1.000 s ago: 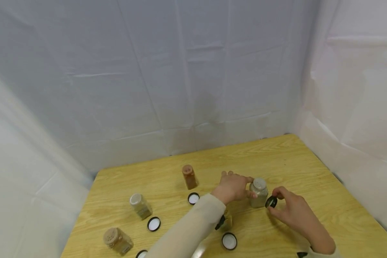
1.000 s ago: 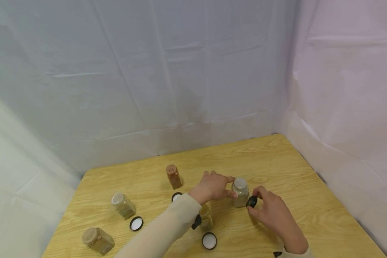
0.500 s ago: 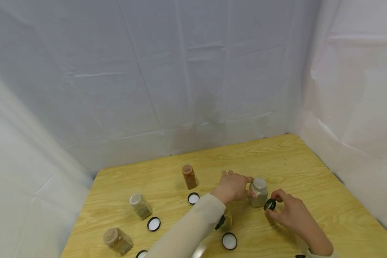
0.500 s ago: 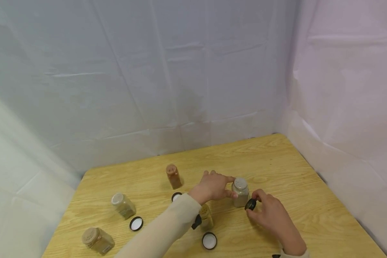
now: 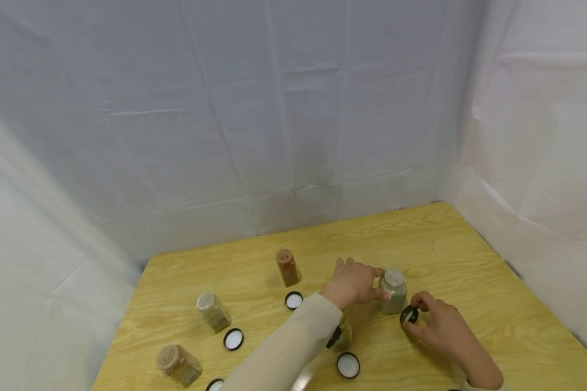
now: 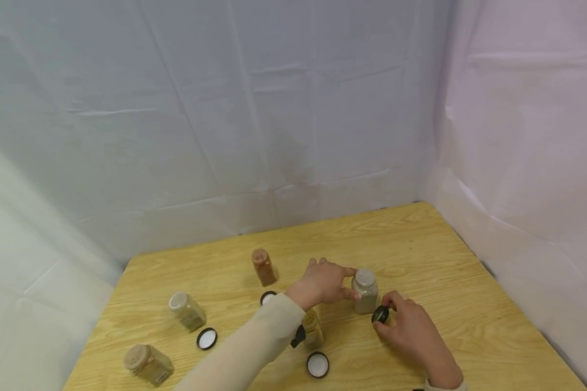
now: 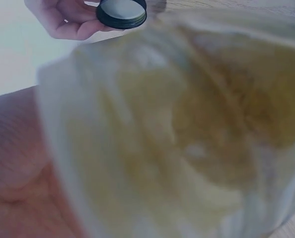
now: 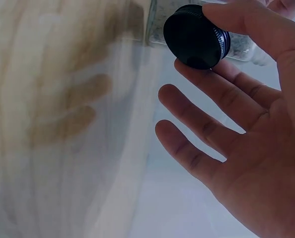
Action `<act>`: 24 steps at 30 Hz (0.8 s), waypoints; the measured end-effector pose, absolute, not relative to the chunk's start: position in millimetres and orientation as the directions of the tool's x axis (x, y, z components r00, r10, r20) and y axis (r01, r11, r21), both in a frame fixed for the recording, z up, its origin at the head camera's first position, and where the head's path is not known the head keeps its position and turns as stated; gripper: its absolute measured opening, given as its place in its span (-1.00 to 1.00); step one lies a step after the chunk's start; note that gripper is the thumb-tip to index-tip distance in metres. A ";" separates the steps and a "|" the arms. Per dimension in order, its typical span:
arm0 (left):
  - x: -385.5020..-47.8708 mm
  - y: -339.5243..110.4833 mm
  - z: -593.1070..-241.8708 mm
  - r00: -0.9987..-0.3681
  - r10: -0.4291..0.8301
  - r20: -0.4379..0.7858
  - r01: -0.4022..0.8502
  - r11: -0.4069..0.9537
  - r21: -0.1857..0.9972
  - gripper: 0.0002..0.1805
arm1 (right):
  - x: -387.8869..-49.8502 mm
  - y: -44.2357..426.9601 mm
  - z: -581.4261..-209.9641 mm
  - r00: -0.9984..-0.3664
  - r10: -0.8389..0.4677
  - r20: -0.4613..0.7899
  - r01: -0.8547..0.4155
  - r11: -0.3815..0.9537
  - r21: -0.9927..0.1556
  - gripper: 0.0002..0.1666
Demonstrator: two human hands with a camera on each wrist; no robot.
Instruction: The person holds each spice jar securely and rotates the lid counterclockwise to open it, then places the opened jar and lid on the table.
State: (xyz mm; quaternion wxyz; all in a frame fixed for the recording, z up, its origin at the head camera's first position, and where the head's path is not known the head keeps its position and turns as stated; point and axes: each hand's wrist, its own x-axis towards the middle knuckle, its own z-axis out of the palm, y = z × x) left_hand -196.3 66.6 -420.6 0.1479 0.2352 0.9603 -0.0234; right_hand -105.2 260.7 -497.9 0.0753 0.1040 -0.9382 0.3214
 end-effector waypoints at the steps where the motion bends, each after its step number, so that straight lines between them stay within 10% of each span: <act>1: -195.9 66.5 -420.1 -0.845 0.445 -0.295 0.459 0.888 0.026 -0.26 | -104.8 260.9 -498.2 -0.971 -0.142 0.192 -0.230 0.771 -0.594 -0.54; 24: -194.5 66.0 -420.1 -0.845 0.448 -0.292 0.464 0.886 0.019 -0.26 | -105.7 263.8 -506.2 -0.985 -0.148 0.090 -0.172 0.766 -0.620 -0.52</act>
